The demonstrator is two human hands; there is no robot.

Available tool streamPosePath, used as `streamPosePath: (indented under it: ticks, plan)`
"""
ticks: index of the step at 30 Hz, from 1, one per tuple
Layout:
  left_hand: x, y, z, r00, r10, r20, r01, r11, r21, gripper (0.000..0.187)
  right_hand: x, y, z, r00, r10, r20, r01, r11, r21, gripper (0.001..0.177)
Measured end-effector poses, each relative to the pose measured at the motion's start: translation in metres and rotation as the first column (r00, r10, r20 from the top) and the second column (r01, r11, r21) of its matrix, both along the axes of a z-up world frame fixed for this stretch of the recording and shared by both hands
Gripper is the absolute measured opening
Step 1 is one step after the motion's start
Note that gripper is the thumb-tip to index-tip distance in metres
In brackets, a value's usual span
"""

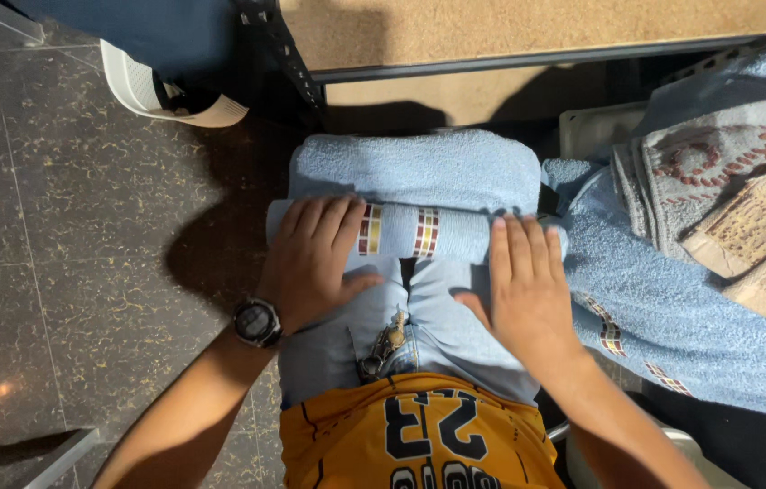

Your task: The person folds a gray towel and places it on a shelf, then folds a light blue towel and places it on the shelf, and finally folds a beige towel. The person is sitting on the floor in front of a metal shelving unit.

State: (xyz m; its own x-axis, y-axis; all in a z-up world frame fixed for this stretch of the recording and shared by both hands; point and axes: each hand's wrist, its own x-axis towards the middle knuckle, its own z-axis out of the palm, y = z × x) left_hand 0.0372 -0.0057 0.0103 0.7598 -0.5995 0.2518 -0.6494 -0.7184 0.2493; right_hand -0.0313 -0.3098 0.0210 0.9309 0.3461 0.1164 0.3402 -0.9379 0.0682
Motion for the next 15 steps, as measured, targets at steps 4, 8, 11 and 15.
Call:
streamPosePath:
  ticks: [4, 8, 11, 15]
  plan:
    - [0.018, 0.002, -0.007, 0.997, -0.038, 0.06, 0.031, 0.993, 0.118, 0.091, 0.035, -0.016, -0.012, 0.996, 0.088, 0.013, -0.088, 0.995, 0.043, 0.106]
    - [0.042, -0.001, -0.019, 0.999, -0.033, 0.014, 0.03, 0.985, 0.171, 0.081, 0.077, -0.031, -0.001, 0.95, 0.112, -0.292, -0.092, 0.992, 0.08, 0.063]
    - [0.068, 0.0, -0.022, 0.997, -0.078, 0.007, 0.075, 0.98, 0.183, 0.068, 0.107, -0.047, -0.007, 0.882, 0.124, -0.456, -0.119, 0.992, 0.04, 0.045]
    - [0.106, -0.003, -0.009, 0.99, -0.083, 0.112, 0.057, 0.975, 0.216, 0.069, 0.151, -0.048, 0.014, 0.897, 0.062, -0.437, -0.132, 0.983, -0.131, 0.048]
